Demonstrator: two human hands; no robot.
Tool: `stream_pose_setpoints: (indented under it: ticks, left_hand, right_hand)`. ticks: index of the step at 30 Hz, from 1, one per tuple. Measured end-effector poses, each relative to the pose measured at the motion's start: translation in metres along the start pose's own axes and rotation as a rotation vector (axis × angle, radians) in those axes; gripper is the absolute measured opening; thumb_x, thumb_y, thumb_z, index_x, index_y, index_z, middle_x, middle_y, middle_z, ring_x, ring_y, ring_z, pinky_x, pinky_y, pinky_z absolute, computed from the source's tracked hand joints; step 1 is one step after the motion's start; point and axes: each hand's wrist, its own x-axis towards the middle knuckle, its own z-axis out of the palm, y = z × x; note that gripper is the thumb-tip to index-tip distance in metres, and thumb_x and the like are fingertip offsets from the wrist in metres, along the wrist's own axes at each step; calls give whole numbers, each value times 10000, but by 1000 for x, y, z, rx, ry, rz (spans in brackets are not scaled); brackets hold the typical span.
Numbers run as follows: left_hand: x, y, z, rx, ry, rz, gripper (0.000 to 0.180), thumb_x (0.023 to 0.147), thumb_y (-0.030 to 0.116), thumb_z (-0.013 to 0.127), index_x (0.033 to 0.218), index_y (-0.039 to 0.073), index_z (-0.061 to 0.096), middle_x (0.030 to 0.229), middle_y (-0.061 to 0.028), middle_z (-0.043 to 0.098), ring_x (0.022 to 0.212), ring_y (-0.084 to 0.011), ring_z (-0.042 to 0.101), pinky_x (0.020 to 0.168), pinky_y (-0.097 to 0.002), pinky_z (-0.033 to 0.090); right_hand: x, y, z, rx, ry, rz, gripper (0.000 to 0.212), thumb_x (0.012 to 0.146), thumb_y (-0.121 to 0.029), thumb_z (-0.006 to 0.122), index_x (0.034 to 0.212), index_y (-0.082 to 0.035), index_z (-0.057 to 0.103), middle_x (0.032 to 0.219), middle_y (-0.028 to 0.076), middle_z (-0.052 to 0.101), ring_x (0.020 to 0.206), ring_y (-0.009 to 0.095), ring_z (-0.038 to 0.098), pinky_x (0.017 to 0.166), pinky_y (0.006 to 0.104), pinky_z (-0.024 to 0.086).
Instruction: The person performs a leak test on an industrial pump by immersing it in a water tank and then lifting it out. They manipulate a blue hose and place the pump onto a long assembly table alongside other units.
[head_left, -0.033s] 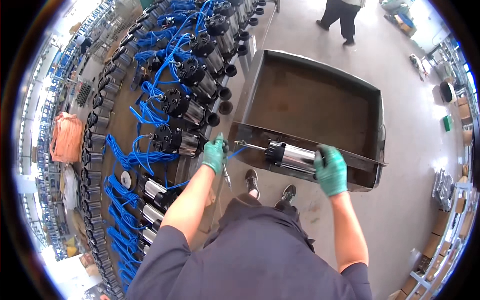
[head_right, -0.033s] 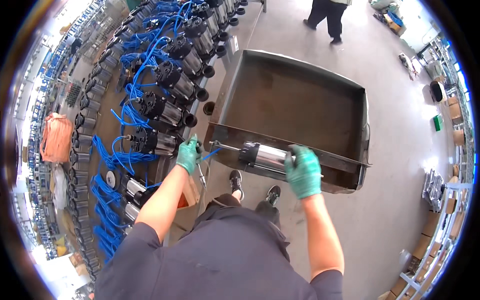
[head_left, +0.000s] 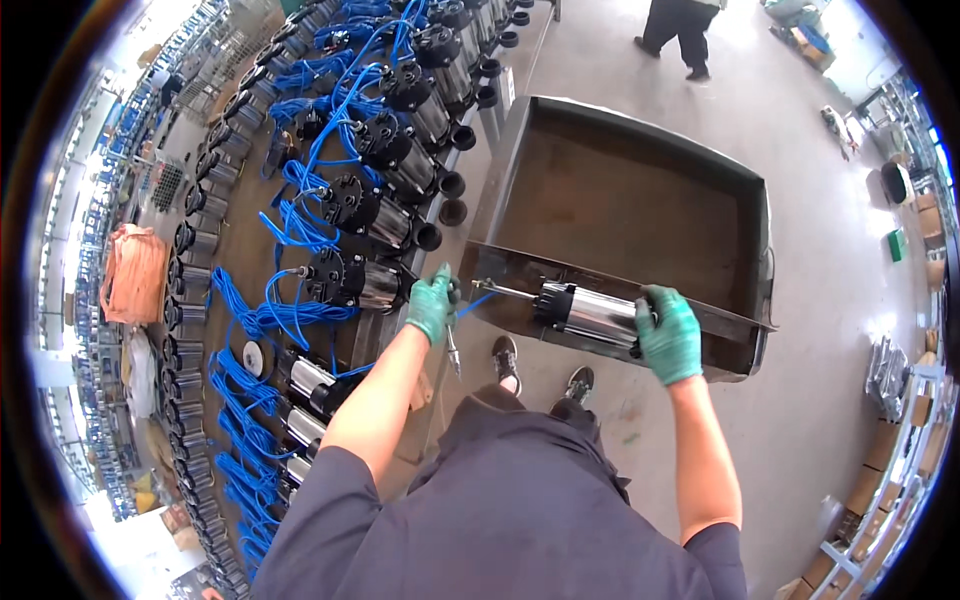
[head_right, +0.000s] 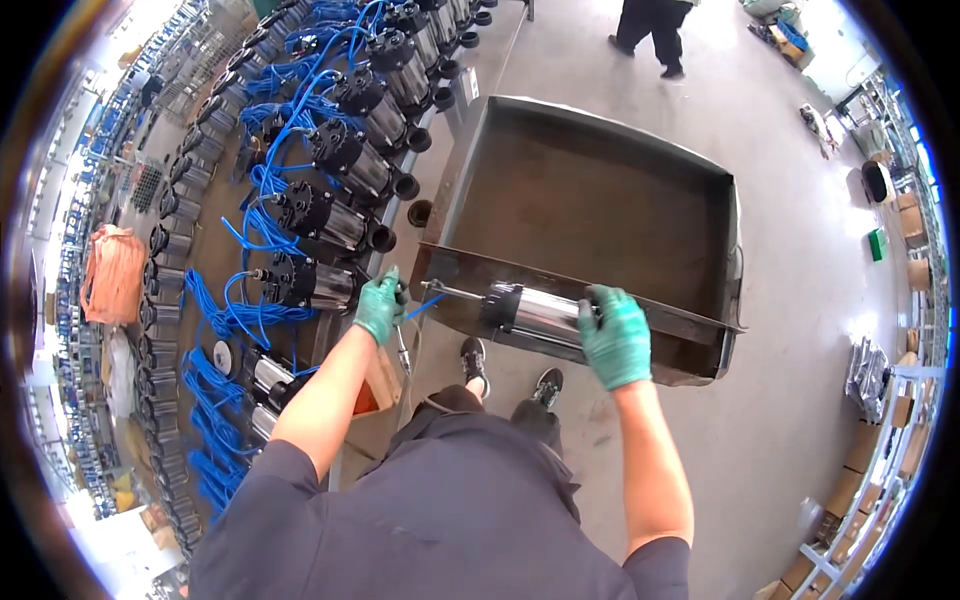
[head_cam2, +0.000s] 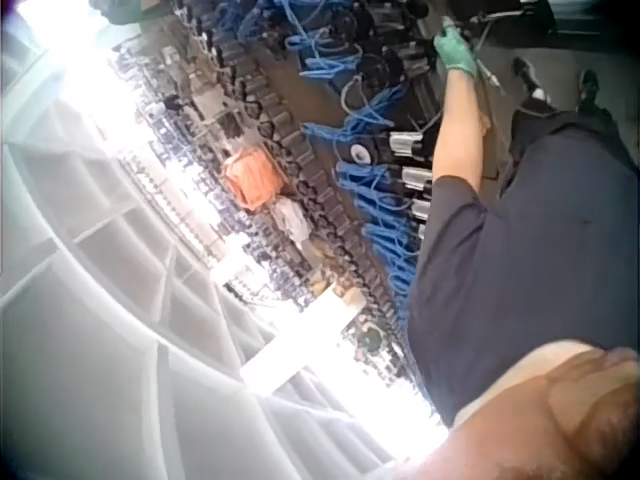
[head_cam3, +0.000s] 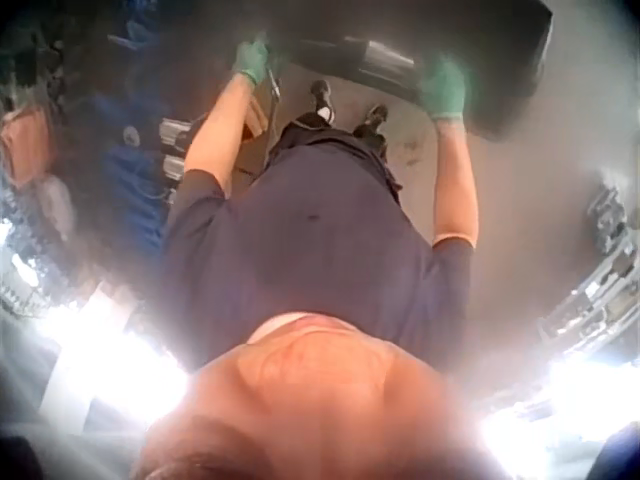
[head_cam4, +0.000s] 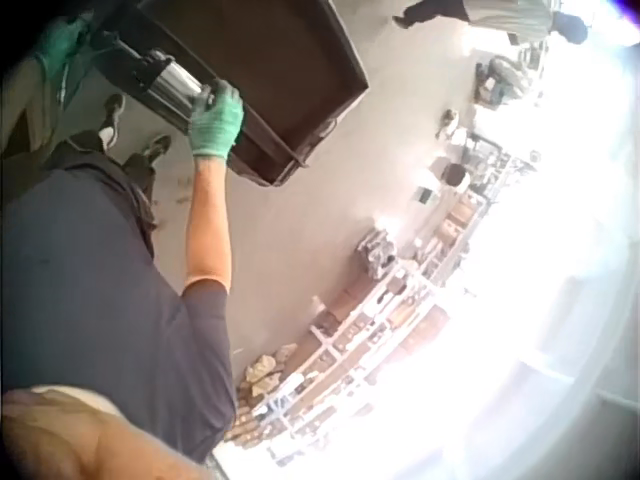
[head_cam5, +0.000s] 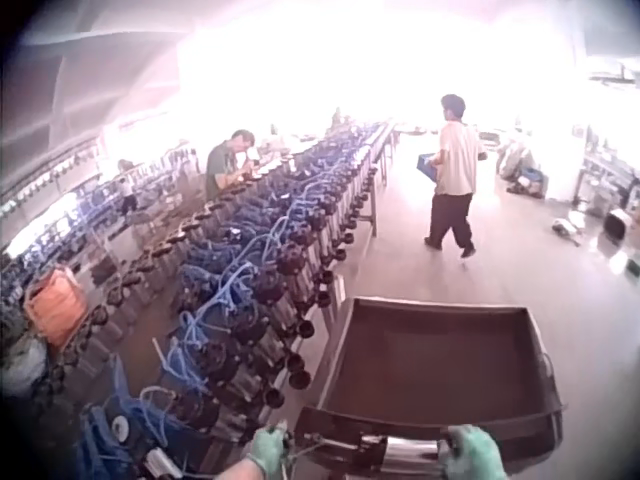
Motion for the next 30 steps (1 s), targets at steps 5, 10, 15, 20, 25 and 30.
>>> stream_pose_setpoints:
  ticks: [5,10,15,20,25,30]
  left_hand:
    - [29,0,3,107,-193,-106,351,1085,446,615,924,136,635,693,13,585,440,-81,430,395,-265,279]
    - [35,6,9,124,-305,-146,340,1081,440,629,945,128,641,698,17,581,458,-97,464,398,-264,309]
    - [36,15,12,114,-397,-208,343,1077,438,636,946,122,651,705,27,592,504,-97,524,425,-258,354]
    - [39,21,13,160,-387,-225,339,1082,426,633,934,121,657,708,15,612,501,-93,540,433,-251,370]
    - [44,13,14,181,-381,-196,314,1079,421,642,950,135,671,690,34,618,466,-78,484,431,-244,355]
    - [40,20,21,252,-386,-172,309,1082,409,640,947,132,669,623,53,561,464,-65,458,432,-244,353]
  right_hand:
    - [9,26,18,-21,-190,131,177,935,-183,726,1049,-49,741,994,172,737,909,360,714,822,436,577]
    - [12,21,19,34,-152,163,154,939,-154,694,1041,-53,752,1003,166,738,873,347,712,805,422,578]
    - [16,21,18,9,-162,169,158,939,-138,685,1050,-48,751,1017,167,735,877,355,708,805,419,577]
    - [17,19,19,-8,-159,155,159,932,-123,682,1050,-36,742,1010,174,729,880,366,705,802,417,576]
    - [21,16,17,-5,-167,155,151,924,-107,678,1040,-29,736,994,173,723,862,359,704,790,413,576]
    - [20,19,20,-6,-130,138,143,911,-95,679,1026,-31,735,968,162,722,835,337,705,764,402,575]
